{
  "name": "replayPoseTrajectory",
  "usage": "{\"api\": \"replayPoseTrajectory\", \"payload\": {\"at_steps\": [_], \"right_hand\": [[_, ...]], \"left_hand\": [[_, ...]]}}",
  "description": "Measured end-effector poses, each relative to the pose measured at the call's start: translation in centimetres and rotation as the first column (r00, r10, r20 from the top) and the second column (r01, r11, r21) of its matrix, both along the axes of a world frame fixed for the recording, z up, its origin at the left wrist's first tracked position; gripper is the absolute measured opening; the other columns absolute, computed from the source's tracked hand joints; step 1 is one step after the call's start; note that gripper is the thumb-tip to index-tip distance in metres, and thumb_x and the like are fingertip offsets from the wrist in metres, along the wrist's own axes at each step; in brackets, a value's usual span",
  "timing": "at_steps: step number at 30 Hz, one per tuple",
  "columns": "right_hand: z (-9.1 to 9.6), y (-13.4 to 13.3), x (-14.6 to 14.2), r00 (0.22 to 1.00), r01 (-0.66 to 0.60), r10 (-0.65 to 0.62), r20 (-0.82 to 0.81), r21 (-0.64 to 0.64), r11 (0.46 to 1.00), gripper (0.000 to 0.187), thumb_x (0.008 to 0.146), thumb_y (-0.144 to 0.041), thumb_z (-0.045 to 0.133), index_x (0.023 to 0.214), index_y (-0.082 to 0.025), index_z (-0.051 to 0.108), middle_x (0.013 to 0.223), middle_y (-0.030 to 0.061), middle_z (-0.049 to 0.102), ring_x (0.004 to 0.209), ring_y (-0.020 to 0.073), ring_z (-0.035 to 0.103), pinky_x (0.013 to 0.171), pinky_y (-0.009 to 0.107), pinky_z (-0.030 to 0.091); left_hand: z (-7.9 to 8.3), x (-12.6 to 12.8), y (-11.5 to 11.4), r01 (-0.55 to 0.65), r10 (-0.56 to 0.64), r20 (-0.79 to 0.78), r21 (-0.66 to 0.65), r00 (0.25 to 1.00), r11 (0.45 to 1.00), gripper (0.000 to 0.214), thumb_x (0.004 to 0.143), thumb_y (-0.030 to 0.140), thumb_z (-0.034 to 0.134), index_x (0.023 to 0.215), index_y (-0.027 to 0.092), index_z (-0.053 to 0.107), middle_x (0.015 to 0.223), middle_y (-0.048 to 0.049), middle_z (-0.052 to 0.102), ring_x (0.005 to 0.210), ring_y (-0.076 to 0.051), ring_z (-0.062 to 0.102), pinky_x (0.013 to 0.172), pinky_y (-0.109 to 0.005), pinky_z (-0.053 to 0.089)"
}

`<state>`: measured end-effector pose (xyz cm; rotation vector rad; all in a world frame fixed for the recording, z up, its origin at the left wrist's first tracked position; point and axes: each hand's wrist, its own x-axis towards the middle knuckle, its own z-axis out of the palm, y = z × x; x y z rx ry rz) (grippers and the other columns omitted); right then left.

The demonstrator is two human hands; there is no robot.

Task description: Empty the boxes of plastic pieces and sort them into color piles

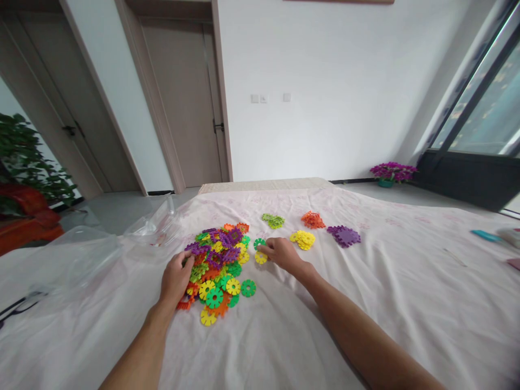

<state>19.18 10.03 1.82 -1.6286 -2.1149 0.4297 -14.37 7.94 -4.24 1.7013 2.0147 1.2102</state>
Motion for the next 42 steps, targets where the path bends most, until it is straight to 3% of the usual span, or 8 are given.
{"api": "replayPoseTrajectory", "payload": {"at_steps": [10, 14, 19, 30, 32, 35, 39, 42], "right_hand": [[0.6, 1.5, 3.7, 0.995, 0.078, -0.090, -0.034, -0.249, 0.965, 0.048, 0.079, -0.057, 0.064, 0.053, -0.017, 0.061, 0.049, 0.0013, 0.062, 0.043, 0.0104, 0.052, 0.048, 0.022, 0.032], [1.4, 2.2, 5.8, 0.976, 0.191, -0.202, -0.082, -0.128, 0.973, 0.049, 0.083, -0.058, 0.058, 0.056, -0.017, 0.061, 0.050, 0.0017, 0.061, 0.045, 0.0104, 0.051, 0.049, 0.023, 0.032], [2.2, 2.8, 9.2, 0.900, 0.436, -0.435, -0.019, 0.033, 0.900, 0.049, 0.085, -0.060, 0.054, 0.063, -0.018, 0.064, 0.063, 0.0042, 0.067, 0.056, 0.0139, 0.057, 0.053, 0.024, 0.031], [1.6, 2.9, 12.9, 0.762, 0.632, -0.630, 0.150, 0.042, 0.774, 0.053, 0.093, -0.059, 0.037, 0.085, -0.020, 0.073, 0.095, 0.0145, 0.071, 0.089, 0.0268, 0.065, 0.068, 0.031, 0.039], [2.0, 2.8, 12.3, 0.774, 0.613, -0.620, 0.128, 0.090, 0.785, 0.052, 0.094, -0.056, 0.036, 0.085, -0.021, 0.073, 0.093, 0.0135, 0.071, 0.088, 0.0262, 0.065, 0.067, 0.030, 0.037], [2.5, 2.6, 10.1, 0.860, 0.491, -0.505, 0.076, 0.149, 0.859, 0.048, 0.095, -0.053, 0.039, 0.080, -0.021, 0.072, 0.087, 0.0091, 0.072, 0.081, 0.0213, 0.064, 0.063, 0.026, 0.035], [2.2, 1.7, 5.3, 0.972, 0.219, -0.229, 0.056, 0.146, 0.965, 0.037, 0.093, -0.046, 0.049, 0.078, -0.019, 0.071, 0.076, 0.0047, 0.070, 0.071, 0.0162, 0.061, 0.060, 0.024, 0.033], [1.4, 0.4, 1.8, 0.998, -0.053, 0.046, 0.046, 0.175, 0.983, 0.023, 0.091, -0.034, 0.054, 0.088, -0.020, 0.072, 0.088, 0.0036, 0.071, 0.080, 0.0159, 0.062, 0.069, 0.024, 0.039]], "left_hand": [[0.2, 0.0, -0.1, 0.004, -0.004, -0.003, -0.006, 1.000, 1.000, 0.036, 0.086, 0.047, 0.047, 0.102, 0.021, 0.065, 0.112, -0.0080, 0.070, 0.109, -0.025, 0.063, 0.097, -0.035, 0.045], [0.1, -0.1, 0.0, 0.000, 0.000, -0.019, 0.001, 1.000, 1.000, 0.036, 0.086, 0.047, 0.047, 0.102, 0.021, 0.066, 0.112, -0.0080, 0.070, 0.108, -0.025, 0.063, 0.097, -0.035, 0.046], [0.2, 0.0, -0.1, 0.004, -0.004, -0.019, -0.005, 1.000, 1.000, 0.036, 0.086, 0.047, 0.046, 0.102, 0.021, 0.066, 0.111, -0.0081, 0.070, 0.108, -0.025, 0.063, 0.096, -0.035, 0.046], [0.5, 0.2, -0.3, -0.008, 0.008, -0.018, -0.009, 1.000, 1.000, 0.034, 0.085, 0.045, 0.047, 0.101, 0.021, 0.066, 0.108, -0.0073, 0.071, 0.105, -0.025, 0.064, 0.094, -0.034, 0.047], [0.5, 0.2, -0.3, -0.006, 0.005, -0.020, -0.012, 1.000, 1.000, 0.035, 0.086, 0.046, 0.047, 0.101, 0.021, 0.066, 0.109, -0.0075, 0.071, 0.106, -0.025, 0.064, 0.095, -0.034, 0.047], [0.4, 0.1, -0.2, -0.006, 0.006, -0.021, -0.012, 1.000, 1.000, 0.035, 0.086, 0.046, 0.046, 0.102, 0.021, 0.065, 0.110, -0.0079, 0.071, 0.105, -0.025, 0.064, 0.094, -0.035, 0.047], [0.5, 0.2, -0.3, -0.010, 0.010, -0.026, -0.001, 1.000, 1.000, 0.035, 0.085, 0.047, 0.047, 0.100, 0.021, 0.066, 0.108, -0.0073, 0.072, 0.103, -0.025, 0.065, 0.092, -0.034, 0.048], [0.6, 0.3, -0.3, -0.016, 0.016, -0.024, 0.004, 1.000, 1.000, 0.036, 0.085, 0.047, 0.047, 0.100, 0.021, 0.066, 0.109, -0.0069, 0.072, 0.104, -0.025, 0.065, 0.092, -0.033, 0.048]]}}
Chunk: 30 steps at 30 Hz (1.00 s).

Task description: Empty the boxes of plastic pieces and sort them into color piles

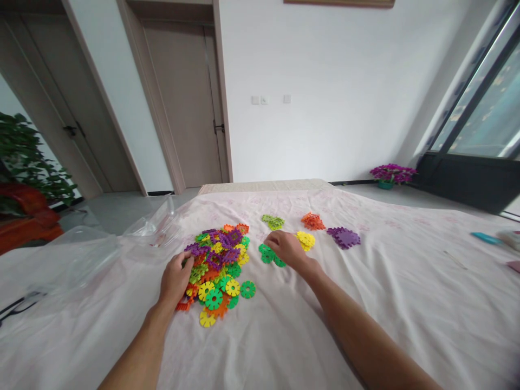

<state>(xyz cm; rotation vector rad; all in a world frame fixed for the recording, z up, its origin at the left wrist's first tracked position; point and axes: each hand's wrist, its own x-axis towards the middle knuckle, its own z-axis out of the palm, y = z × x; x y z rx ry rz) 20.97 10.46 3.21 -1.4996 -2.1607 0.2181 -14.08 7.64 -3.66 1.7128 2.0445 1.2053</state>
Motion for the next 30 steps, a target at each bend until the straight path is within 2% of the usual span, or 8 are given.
{"api": "replayPoseTrajectory", "payload": {"at_steps": [2, 5, 7, 11, 14, 19, 25, 30], "right_hand": [[-0.6, -0.8, -1.9, 0.987, -0.159, 0.158, 0.023, 0.056, 0.986, 0.019, 0.091, -0.028, 0.056, 0.100, -0.021, 0.071, 0.101, 0.0051, 0.070, 0.094, 0.0177, 0.061, 0.080, 0.026, 0.042], [-1.5, -1.6, -4.0, 0.950, -0.309, 0.300, 0.088, 0.114, 0.944, 0.030, 0.090, -0.024, 0.058, 0.119, -0.023, 0.065, 0.118, 0.0070, 0.067, 0.111, 0.0204, 0.056, 0.096, 0.032, 0.041], [-2.2, -1.6, -5.0, 0.933, -0.351, 0.336, 0.129, 0.117, 0.929, 0.039, 0.091, -0.023, 0.058, 0.129, -0.024, 0.059, 0.128, 0.0069, 0.063, 0.120, 0.0215, 0.051, 0.102, 0.035, 0.039], [-3.3, -1.2, -6.3, 0.930, -0.341, 0.320, 0.180, 0.102, 0.934, 0.051, 0.090, -0.026, 0.060, 0.140, -0.025, 0.049, 0.143, 0.0065, 0.051, 0.133, 0.0246, 0.040, 0.108, 0.040, 0.034], [-3.5, -1.2, -6.7, 0.927, -0.343, 0.320, 0.196, 0.098, 0.934, 0.047, 0.089, -0.030, 0.062, 0.136, -0.026, 0.052, 0.137, 0.0063, 0.056, 0.126, 0.0251, 0.044, 0.106, 0.039, 0.035], [-3.0, -1.7, -6.9, 0.924, -0.324, 0.292, 0.249, 0.098, 0.941, 0.025, 0.091, -0.030, 0.060, 0.115, -0.026, 0.065, 0.109, 0.0062, 0.065, 0.105, 0.0224, 0.051, 0.090, 0.033, 0.040], [-2.9, -2.0, -6.9, 0.910, -0.335, 0.294, 0.294, 0.097, 0.937, 0.022, 0.098, -0.029, 0.048, 0.109, -0.023, 0.066, 0.102, 0.0071, 0.064, 0.095, 0.0195, 0.055, 0.082, 0.030, 0.040], [-3.0, -2.0, -6.0, 0.926, -0.303, 0.271, 0.261, 0.090, 0.949, 0.024, 0.099, -0.024, 0.044, 0.105, -0.022, 0.067, 0.098, 0.0070, 0.068, 0.093, 0.0185, 0.059, 0.084, 0.029, 0.041]], "left_hand": [[-0.1, -0.1, 0.0, 0.001, -0.001, 0.000, -0.001, 1.000, 1.000, 0.036, 0.085, 0.047, 0.046, 0.100, 0.022, 0.066, 0.110, -0.0067, 0.071, 0.104, -0.025, 0.065, 0.092, -0.033, 0.048], [-0.3, -0.2, 0.1, 0.010, -0.010, -0.003, -0.001, 1.000, 1.000, 0.036, 0.086, 0.047, 0.046, 0.101, 0.021, 0.066, 0.110, -0.0070, 0.071, 0.105, -0.024, 0.064, 0.092, -0.034, 0.047], [-0.3, -0.2, 0.2, 0.009, -0.010, -0.005, -0.003, 1.000, 1.000, 0.036, 0.086, 0.046, 0.046, 0.101, 0.021, 0.066, 0.110, -0.0077, 0.071, 0.106, -0.025, 0.064, 0.093, -0.034, 0.047], [-0.1, 0.0, 0.2, -0.001, 0.001, -0.015, -0.009, 1.000, 1.000, 0.036, 0.085, 0.046, 0.046, 0.101, 0.021, 0.066, 0.109, -0.0078, 0.071, 0.105, -0.025, 0.064, 0.092, -0.034, 0.048], [0.0, 0.1, 0.2, -0.001, 0.001, -0.023, -0.012, 1.000, 1.000, 0.036, 0.085, 0.046, 0.046, 0.101, 0.021, 0.066, 0.110, -0.0076, 0.071, 0.104, -0.025, 0.065, 0.091, -0.034, 0.049], [0.0, 0.1, 0.1, 0.006, -0.006, -0.010, -0.020, 1.000, 1.000, 0.037, 0.087, 0.046, 0.045, 0.102, 0.021, 0.066, 0.110, -0.0082, 0.071, 0.106, -0.025, 0.064, 0.092, -0.035, 0.048], [-0.1, 0.1, 0.2, 0.008, -0.008, 0.000, -0.024, 1.000, 1.000, 0.036, 0.087, 0.047, 0.046, 0.103, 0.021, 0.065, 0.112, -0.0077, 0.070, 0.107, -0.025, 0.064, 0.093, -0.034, 0.047], [-0.3, 0.0, 0.2, 0.008, -0.008, 0.002, -0.012, 1.000, 1.000, 0.036, 0.086, 0.047, 0.046, 0.102, 0.022, 0.066, 0.111, -0.0074, 0.071, 0.107, -0.024, 0.064, 0.093, -0.034, 0.047]]}}
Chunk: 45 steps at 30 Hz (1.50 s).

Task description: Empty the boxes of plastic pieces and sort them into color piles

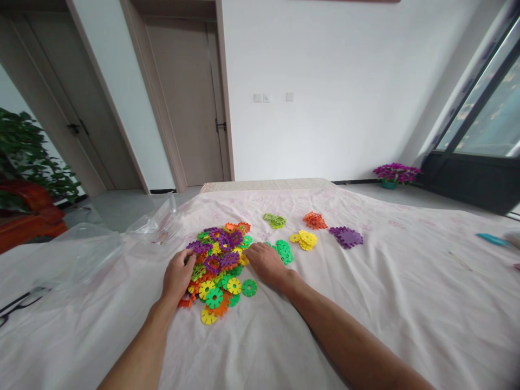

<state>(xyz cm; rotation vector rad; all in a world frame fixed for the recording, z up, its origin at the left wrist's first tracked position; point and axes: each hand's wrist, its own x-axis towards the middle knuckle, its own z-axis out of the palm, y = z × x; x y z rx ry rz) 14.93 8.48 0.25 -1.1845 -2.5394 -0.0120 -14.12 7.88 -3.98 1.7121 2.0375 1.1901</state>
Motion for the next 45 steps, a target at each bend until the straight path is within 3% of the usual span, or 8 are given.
{"api": "replayPoseTrajectory", "payload": {"at_steps": [8, 15, 21, 26, 31, 35, 39, 45], "right_hand": [[-0.3, 2.3, 3.9, 0.880, 0.304, -0.301, -0.368, -0.052, 0.951, 0.029, 0.098, -0.025, 0.041, 0.114, -0.022, 0.065, 0.113, 0.0055, 0.070, 0.105, 0.0185, 0.062, 0.092, 0.028, 0.043], [0.1, 4.8, 10.5, 0.684, 0.634, -0.608, -0.403, -0.083, 0.769, 0.032, 0.095, -0.023, 0.040, 0.109, -0.022, 0.069, 0.110, 0.0046, 0.071, 0.103, 0.0209, 0.062, 0.087, 0.031, 0.043], [-0.6, 5.5, 13.0, 0.616, 0.748, -0.700, -0.361, -0.013, 0.664, 0.031, 0.092, -0.023, 0.046, 0.107, -0.022, 0.072, 0.112, 0.0078, 0.069, 0.103, 0.0238, 0.057, 0.089, 0.034, 0.039], [0.0, 4.6, 10.9, 0.754, 0.602, -0.519, -0.402, 0.108, 0.791, 0.026, 0.088, -0.018, 0.051, 0.102, -0.022, 0.073, 0.102, 0.0064, 0.070, 0.099, 0.0239, 0.054, 0.090, 0.035, 0.038], [0.7, 2.6, 6.2, 0.938, 0.181, -0.151, -0.311, 0.071, 0.981, 0.019, 0.086, -0.018, 0.057, 0.095, -0.023, 0.073, 0.095, 0.0034, 0.071, 0.093, 0.0200, 0.057, 0.087, 0.032, 0.040], [0.5, 0.5, 2.8, 0.982, -0.019, 0.021, -0.188, 0.014, 1.000, 0.016, 0.090, -0.030, 0.060, 0.099, -0.023, 0.071, 0.099, 0.0040, 0.069, 0.096, 0.0200, 0.055, 0.088, 0.032, 0.040], [-0.1, -0.6, 1.0, 0.992, -0.081, 0.082, -0.100, 0.017, 0.997, 0.037, 0.087, -0.050, 0.064, 0.113, -0.024, 0.066, 0.109, 0.0066, 0.065, 0.103, 0.0225, 0.051, 0.089, 0.034, 0.039], [-0.4, -0.6, 0.7, 0.993, -0.116, 0.117, -0.006, 0.037, 0.992, 0.024, 0.094, -0.044, 0.056, 0.098, -0.022, 0.067, 0.096, 0.0051, 0.065, 0.097, 0.0203, 0.052, 0.084, 0.031, 0.037]], "left_hand": [[-0.1, -0.1, 0.1, 0.003, -0.003, -0.009, -0.002, 1.000, 1.000, 0.037, 0.086, 0.046, 0.045, 0.103, 0.020, 0.066, 0.112, -0.0080, 0.070, 0.106, -0.024, 0.064, 0.094, -0.034, 0.047], [0.1, -0.1, 0.0, 0.003, -0.003, 0.004, -0.007, 1.000, 1.000, 0.036, 0.086, 0.045, 0.046, 0.103, 0.020, 0.065, 0.111, -0.0084, 0.070, 0.106, -0.025, 0.064, 0.095, -0.035, 0.047], [0.1, -0.1, -0.1, 0.002, -0.002, 0.001, 0.003, 1.000, 1.000, 0.036, 0.085, 0.046, 0.046, 0.101, 0.021, 0.065, 0.109, -0.0080, 0.070, 0.106, -0.025, 0.064, 0.095, -0.035, 0.047], [-0.1, -0.1, 0.1, 0.002, -0.002, -0.001, -0.001, 1.000, 1.000, 0.035, 0.086, 0.046, 0.046, 0.100, 0.021, 0.065, 0.108, -0.0074, 0.070, 0.105, -0.025, 0.064, 0.095, -0.035, 0.047], [-0.1, -0.1, 0.1, 0.001, -0.001, 0.004, 0.001, 1.000, 1.000, 0.035, 0.086, 0.046, 0.046, 0.101, 0.021, 0.065, 0.110, -0.0076, 0.070, 0.105, -0.025, 0.064, 0.095, -0.035, 0.046], [-0.2, -0.1, 0.1, 0.006, -0.006, 0.009, 0.003, 1.000, 1.000, 0.035, 0.086, 0.046, 0.046, 0.101, 0.021, 0.066, 0.109, -0.0073, 0.070, 0.105, -0.025, 0.064, 0.094, -0.035, 0.047], [-0.1, 0.0, 0.1, 0.010, -0.010, 0.016, 0.007, 1.000, 1.000, 0.034, 0.085, 0.046, 0.046, 0.100, 0.022, 0.066, 0.108, -0.0071, 0.070, 0.105, -0.025, 0.064, 0.094, -0.035, 0.046], [0.1, 0.0, -0.1, -0.005, 0.005, 0.014, 0.000, 1.000, 1.000, 0.034, 0.085, 0.045, 0.047, 0.100, 0.022, 0.066, 0.109, -0.0066, 0.070, 0.104, -0.024, 0.064, 0.094, -0.035, 0.047]]}}
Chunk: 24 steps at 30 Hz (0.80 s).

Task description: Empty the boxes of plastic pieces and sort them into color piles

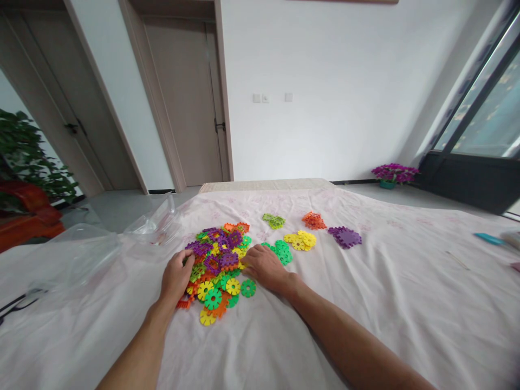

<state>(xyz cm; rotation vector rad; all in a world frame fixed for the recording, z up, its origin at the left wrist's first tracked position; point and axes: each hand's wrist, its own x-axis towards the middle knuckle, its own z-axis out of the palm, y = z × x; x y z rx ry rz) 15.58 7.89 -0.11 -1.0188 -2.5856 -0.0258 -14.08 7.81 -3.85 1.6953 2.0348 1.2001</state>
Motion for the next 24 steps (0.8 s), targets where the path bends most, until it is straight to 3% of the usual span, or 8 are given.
{"api": "replayPoseTrajectory", "payload": {"at_steps": [5, 10, 13, 17, 22, 24], "right_hand": [[-0.2, 0.2, 0.5, 0.999, 0.026, -0.026, -0.031, -0.004, 1.000, 0.026, 0.101, -0.028, 0.043, 0.097, -0.020, 0.068, 0.092, 0.0056, 0.068, 0.091, 0.0177, 0.056, 0.083, 0.029, 0.038], [-0.1, 1.6, 2.2, 0.939, 0.248, -0.244, -0.243, -0.015, 0.969, 0.026, 0.099, -0.024, 0.044, 0.115, -0.021, 0.065, 0.102, 0.0057, 0.071, 0.095, 0.0183, 0.060, 0.086, 0.028, 0.040], [0.2, 2.8, 4.2, 0.845, 0.441, -0.420, -0.331, -0.012, 0.897, 0.029, 0.098, -0.022, 0.043, 0.117, -0.021, 0.065, 0.108, 0.0063, 0.072, 0.097, 0.0203, 0.061, 0.087, 0.030, 0.041], [0.5, 4.2, 7.4, 0.718, 0.645, -0.614, -0.327, -0.019, 0.764, 0.030, 0.094, -0.021, 0.045, 0.113, -0.022, 0.068, 0.102, 0.0061, 0.073, 0.094, 0.0223, 0.061, 0.082, 0.031, 0.041], [0.1, 5.1, 10.3, 0.611, 0.765, -0.727, -0.314, -0.002, 0.644, 0.032, 0.093, -0.023, 0.045, 0.112, -0.022, 0.071, 0.104, 0.0090, 0.071, 0.098, 0.0244, 0.057, 0.086, 0.035, 0.039], [-0.1, 5.2, 10.6, 0.591, 0.783, -0.737, -0.327, 0.013, 0.622, 0.032, 0.093, -0.024, 0.046, 0.113, -0.021, 0.070, 0.107, 0.0105, 0.069, 0.102, 0.0257, 0.055, 0.089, 0.037, 0.038]], "left_hand": [[-0.3, -0.2, 0.2, 0.007, -0.007, -0.008, 0.014, 1.000, 1.000, 0.035, 0.085, 0.046, 0.046, 0.101, 0.022, 0.066, 0.108, -0.0067, 0.071, 0.104, -0.024, 0.065, 0.093, -0.035, 0.047], [-0.2, -0.1, 0.0, 0.015, -0.015, 0.000, 0.005, 1.000, 1.000, 0.036, 0.086, 0.046, 0.047, 0.103, 0.021, 0.066, 0.109, -0.0077, 0.070, 0.106, -0.025, 0.064, 0.096, -0.036, 0.047], [0.0, 0.0, -0.1, 0.011, -0.011, 0.000, 0.000, 1.000, 1.000, 0.035, 0.086, 0.046, 0.046, 0.103, 0.022, 0.066, 0.109, -0.0071, 0.070, 0.106, -0.025, 0.064, 0.096, -0.036, 0.046], [0.0, 0.0, -0.1, 0.013, -0.013, 0.001, 0.005, 1.000, 1.000, 0.034, 0.086, 0.045, 0.047, 0.101, 0.022, 0.066, 0.108, -0.0069, 0.070, 0.105, -0.024, 0.065, 0.095, -0.035, 0.047], [0.2, 0.0, -0.1, 0.016, -0.016, 0.007, 0.001, 1.000, 1.000, 0.034, 0.086, 0.045, 0.046, 0.102, 0.021, 0.066, 0.108, -0.0076, 0.071, 0.105, -0.025, 0.064, 0.094, -0.035, 0.047], [0.2, 0.1, -0.1, 0.015, -0.015, 0.001, -0.003, 1.000, 1.000, 0.035, 0.086, 0.045, 0.046, 0.101, 0.021, 0.066, 0.107, -0.0077, 0.071, 0.104, -0.025, 0.065, 0.094, -0.035, 0.047]]}}
